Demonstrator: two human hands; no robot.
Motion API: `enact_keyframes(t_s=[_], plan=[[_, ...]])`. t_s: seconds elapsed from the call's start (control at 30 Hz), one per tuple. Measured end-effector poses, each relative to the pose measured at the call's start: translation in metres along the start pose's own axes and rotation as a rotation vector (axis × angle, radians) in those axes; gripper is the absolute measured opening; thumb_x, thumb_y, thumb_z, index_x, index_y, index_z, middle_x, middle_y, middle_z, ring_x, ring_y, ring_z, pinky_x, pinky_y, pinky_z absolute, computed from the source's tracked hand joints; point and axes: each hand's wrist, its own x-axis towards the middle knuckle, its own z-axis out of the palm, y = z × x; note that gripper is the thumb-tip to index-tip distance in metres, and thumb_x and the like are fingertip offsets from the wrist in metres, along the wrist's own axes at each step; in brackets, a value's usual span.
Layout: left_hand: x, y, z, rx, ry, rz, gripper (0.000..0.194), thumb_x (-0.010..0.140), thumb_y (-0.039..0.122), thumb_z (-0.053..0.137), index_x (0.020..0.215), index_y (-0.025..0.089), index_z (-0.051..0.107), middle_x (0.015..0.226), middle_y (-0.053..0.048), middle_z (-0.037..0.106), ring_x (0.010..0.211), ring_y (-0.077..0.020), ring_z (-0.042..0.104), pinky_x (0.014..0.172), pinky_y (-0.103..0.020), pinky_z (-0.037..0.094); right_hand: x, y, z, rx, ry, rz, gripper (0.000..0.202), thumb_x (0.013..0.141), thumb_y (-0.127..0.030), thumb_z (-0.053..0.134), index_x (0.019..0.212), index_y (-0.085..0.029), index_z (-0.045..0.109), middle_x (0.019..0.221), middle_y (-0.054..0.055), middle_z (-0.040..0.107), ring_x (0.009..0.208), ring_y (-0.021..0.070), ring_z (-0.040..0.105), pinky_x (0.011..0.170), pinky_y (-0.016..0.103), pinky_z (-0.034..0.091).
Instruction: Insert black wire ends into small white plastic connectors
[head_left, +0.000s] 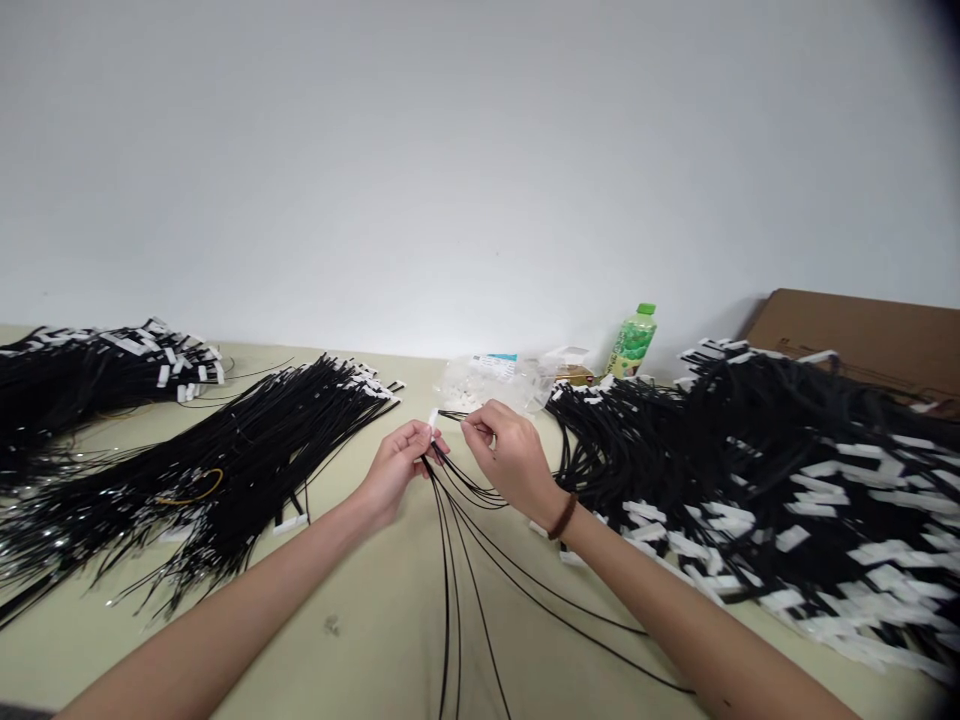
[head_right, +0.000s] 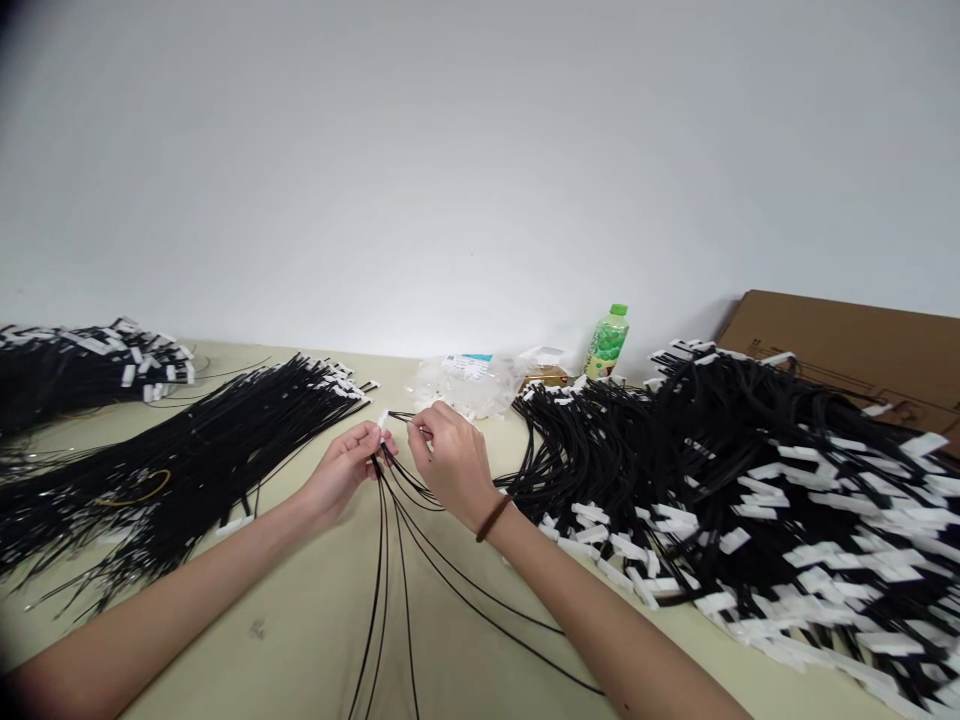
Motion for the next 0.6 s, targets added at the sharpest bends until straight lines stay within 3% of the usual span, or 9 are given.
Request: enact_keyframes(t_s=[0.6], plan=[[-0.0007,0.0012,-0.0003,0.018,-0.014,0.019,0.022,0.077,0.036,0.053,0.078,0.014,0.052,0.076,-0.004,0.057,0.062,-0.0098,0.048,0.049,-0.019,0.033,-0.0005,-0.0023,-0.0004,-0.214,-0.060,-0.012,0.017,0.084,-0.019,0.041,0.069,-0.016,0.049,0.070,-0.001,0.050,0.065,0.0078,0.045,0.057,0.021,0.026]])
